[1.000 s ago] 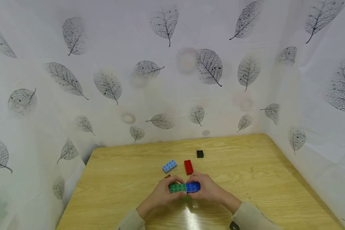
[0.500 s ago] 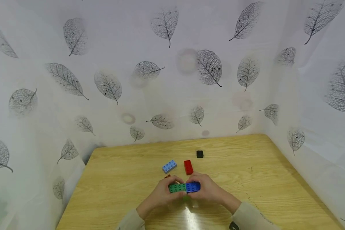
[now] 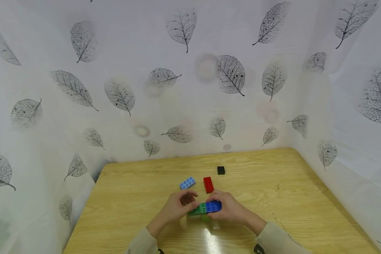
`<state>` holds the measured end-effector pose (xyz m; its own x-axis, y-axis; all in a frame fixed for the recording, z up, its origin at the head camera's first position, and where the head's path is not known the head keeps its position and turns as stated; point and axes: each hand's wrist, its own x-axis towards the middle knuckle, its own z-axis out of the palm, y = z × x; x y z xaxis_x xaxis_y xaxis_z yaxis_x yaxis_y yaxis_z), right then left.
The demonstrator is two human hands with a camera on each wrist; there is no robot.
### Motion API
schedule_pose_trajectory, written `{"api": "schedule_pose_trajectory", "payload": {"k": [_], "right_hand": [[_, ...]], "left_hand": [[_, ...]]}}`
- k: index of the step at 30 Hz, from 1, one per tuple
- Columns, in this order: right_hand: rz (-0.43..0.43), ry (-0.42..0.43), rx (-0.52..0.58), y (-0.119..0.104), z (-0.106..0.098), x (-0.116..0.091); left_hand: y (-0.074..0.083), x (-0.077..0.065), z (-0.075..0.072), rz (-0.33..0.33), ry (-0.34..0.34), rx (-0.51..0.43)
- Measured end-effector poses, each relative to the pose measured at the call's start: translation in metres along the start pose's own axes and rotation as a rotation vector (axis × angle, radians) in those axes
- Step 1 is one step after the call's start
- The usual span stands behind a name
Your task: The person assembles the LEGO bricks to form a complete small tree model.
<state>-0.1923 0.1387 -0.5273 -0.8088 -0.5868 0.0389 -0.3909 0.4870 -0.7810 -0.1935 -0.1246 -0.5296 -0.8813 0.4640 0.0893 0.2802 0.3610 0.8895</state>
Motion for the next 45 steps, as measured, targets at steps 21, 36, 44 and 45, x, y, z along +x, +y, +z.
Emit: {"api": "schedule_pose_trajectory", "payload": {"k": [21,36,44,45], "right_hand": [[0.039,-0.021,0.011,-0.003,0.0,0.0],[0.036,-0.013,-0.003,-0.005,-0.001,-0.001],[0.035,-0.015,-0.003,-0.004,-0.002,-0.001],[0.036,-0.015,-0.001,-0.004,-0.002,-0.001]], "left_hand": [[-0.041,0.029,-0.036,-0.055,0.295,0.123],[-0.053,0.036,-0.034,-0.13,0.259,0.166],[-0.059,0.04,-0.031,-0.169,0.222,0.235],[-0.06,0.04,-0.031,-0.17,0.218,0.242]]}}
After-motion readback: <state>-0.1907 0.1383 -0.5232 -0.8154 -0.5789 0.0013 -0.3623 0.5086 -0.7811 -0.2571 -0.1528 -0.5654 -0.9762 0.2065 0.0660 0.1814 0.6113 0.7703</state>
